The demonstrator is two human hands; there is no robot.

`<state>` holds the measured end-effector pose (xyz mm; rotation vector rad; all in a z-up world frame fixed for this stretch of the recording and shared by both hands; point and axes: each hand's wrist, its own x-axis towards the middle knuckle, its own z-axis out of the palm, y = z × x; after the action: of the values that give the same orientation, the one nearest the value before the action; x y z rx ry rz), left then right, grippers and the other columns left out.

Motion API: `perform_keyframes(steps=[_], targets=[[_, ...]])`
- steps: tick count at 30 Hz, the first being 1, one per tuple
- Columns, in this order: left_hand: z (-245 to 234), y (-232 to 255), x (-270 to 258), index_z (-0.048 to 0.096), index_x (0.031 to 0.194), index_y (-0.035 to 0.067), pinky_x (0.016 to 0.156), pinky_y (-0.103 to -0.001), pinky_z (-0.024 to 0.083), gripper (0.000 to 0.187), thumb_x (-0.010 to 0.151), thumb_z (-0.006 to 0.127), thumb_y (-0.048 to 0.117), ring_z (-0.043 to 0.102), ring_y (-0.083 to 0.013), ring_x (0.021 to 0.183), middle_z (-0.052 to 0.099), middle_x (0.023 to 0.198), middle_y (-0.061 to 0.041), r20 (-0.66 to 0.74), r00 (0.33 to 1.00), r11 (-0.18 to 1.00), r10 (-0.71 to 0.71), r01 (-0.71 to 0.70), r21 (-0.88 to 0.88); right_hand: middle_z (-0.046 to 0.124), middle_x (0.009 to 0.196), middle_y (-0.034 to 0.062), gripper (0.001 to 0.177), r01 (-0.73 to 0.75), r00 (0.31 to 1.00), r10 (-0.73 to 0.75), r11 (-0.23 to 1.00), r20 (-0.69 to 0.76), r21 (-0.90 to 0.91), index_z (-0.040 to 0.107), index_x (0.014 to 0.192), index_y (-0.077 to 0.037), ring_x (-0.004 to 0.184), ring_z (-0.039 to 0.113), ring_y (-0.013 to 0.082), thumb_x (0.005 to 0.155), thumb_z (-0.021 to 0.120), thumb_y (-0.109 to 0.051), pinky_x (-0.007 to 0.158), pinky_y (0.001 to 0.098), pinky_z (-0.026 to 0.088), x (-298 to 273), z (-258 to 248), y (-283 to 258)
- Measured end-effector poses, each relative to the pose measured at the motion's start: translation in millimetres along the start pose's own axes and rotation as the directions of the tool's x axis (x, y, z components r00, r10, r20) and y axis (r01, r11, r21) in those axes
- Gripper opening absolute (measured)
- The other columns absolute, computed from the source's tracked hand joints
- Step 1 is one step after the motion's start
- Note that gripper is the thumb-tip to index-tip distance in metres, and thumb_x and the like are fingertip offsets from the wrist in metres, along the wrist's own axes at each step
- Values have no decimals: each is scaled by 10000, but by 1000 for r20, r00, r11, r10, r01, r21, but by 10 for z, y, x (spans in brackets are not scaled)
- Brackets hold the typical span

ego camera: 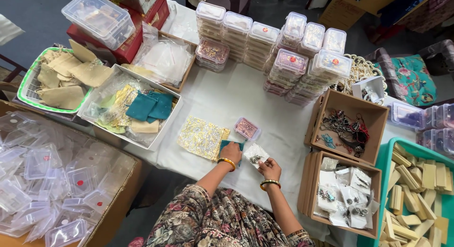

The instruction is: The person picks up small jewelry items from a box and places them into small plastic containers. They then close the containers and stack them on the table. The person also handles small fabric pouches and other jewelry pieces during the process.

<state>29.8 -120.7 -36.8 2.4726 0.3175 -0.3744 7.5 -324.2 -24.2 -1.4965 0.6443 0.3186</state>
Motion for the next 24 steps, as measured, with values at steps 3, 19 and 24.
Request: perform_keyframes(steps=[3, 19, 24], targets=[[-146, -41, -56, 731, 926, 85, 899, -440, 545, 218, 891, 734, 300, 680, -335, 1008, 667, 1133, -122, 32, 999, 994, -20, 24, -109, 736, 902, 48, 223, 46, 999, -46, 999, 16, -11, 668, 1066, -12, 750, 678, 122, 862, 757, -12, 620, 276, 578, -83, 97, -92], [117, 69, -290, 728, 1019, 142, 910, -402, 542, 202, 880, 728, 289, 682, -290, 959, 709, 1051, -114, 195, 916, 883, 351, -254, -395, 657, 851, 41, 274, 378, 925, -379, 909, -29, 176, 626, 1108, 25, 706, 636, 97, 876, 769, 2, 597, 270, 583, 53, 202, -219], [-438, -118, -314, 641, 1011, 88, 874, -437, 523, 207, 855, 733, 188, 616, -323, 1010, 616, 1052, -138, -284, 959, 994, 15, -46, -103, 681, 820, 54, 243, 309, 948, -317, 936, 21, 167, 632, 1096, 15, 624, 630, 125, 890, 755, -21, 567, 268, 556, 88, 343, -133]])
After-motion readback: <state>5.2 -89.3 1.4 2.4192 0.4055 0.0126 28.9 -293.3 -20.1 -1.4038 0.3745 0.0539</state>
